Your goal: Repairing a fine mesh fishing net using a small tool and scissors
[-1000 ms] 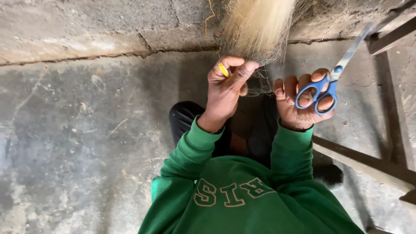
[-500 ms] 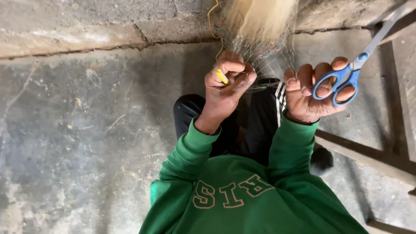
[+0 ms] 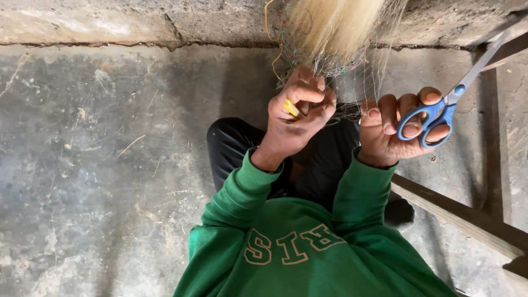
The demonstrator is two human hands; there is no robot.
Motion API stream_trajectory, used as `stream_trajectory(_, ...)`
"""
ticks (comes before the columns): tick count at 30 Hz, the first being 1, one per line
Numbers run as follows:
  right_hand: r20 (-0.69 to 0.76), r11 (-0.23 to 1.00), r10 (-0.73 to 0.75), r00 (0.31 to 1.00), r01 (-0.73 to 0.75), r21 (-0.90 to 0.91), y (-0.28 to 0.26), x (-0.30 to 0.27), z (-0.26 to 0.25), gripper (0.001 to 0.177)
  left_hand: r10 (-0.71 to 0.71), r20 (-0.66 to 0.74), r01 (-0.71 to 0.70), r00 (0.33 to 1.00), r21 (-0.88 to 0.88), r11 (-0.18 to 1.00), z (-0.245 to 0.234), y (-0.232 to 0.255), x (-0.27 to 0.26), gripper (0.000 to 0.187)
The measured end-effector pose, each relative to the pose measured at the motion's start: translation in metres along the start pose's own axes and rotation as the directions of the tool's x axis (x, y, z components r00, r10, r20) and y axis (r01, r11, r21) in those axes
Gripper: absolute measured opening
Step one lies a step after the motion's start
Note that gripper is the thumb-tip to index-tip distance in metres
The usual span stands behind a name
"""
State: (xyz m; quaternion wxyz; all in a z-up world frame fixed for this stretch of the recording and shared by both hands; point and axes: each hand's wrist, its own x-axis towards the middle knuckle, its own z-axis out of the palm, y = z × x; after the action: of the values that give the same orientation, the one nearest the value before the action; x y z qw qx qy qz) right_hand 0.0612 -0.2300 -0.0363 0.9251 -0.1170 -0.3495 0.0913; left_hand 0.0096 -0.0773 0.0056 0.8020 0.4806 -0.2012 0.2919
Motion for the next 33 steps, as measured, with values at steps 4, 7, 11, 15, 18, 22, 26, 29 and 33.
stream_trajectory(4,0.001,0.999,-0.026,1.0,0.026,0.034,-0.006,-0.002,-0.009,0.042,0.042,0.022,-0.042,0.999,-0.013,0.999,0.006,-0.004,0.001,0.024)
stream_trajectory(7,0.009,0.999,-0.024,1.0,0.024,0.045,-0.011,-0.002,-0.011,0.042,0.065,0.018,-0.066,0.998,0.046,0.997,0.008,-0.008,0.001,0.025)
stream_trajectory(11,-0.019,0.998,-0.041,0.999,0.042,0.056,-0.017,-0.011,-0.024,0.047,0.051,-0.017,-0.05,0.999,0.029,0.998,0.006,-0.014,0.0,0.021)
stream_trajectory(15,0.006,0.998,-0.036,0.999,0.036,0.051,-0.021,-0.005,-0.022,0.045,-0.009,-0.019,0.009,1.0,0.018,1.0,0.004,-0.012,0.001,0.022)
stream_trajectory(18,0.002,1.0,-0.01,1.0,0.01,0.004,-0.026,-0.001,-0.024,0.045,0.047,-0.028,-0.046,0.999,0.03,0.998,0.005,-0.007,0.003,0.031)
stream_trajectory(22,0.044,1.0,-0.016,0.999,0.017,-0.01,-0.024,0.004,-0.02,0.044,0.022,-0.058,-0.02,0.998,0.032,0.999,0.003,-0.004,0.002,0.026)
stream_trajectory(26,0.033,1.0,-0.023,0.999,0.023,0.011,-0.023,0.0,-0.023,0.045,-0.111,-0.096,0.075,0.989,-0.317,0.945,-0.002,-0.004,-0.002,0.008)
stream_trajectory(29,-0.017,0.999,-0.034,0.999,0.034,-0.021,-0.024,-0.006,-0.031,0.046,-0.3,-0.067,0.252,0.951,-0.391,0.885,-0.004,0.007,-0.002,0.011)
stream_trajectory(33,-0.018,1.0,-0.018,1.0,0.018,-0.01,-0.023,-0.006,-0.031,0.047,-0.33,-0.039,0.276,0.943,-0.461,0.843,-0.013,0.008,-0.009,0.017)
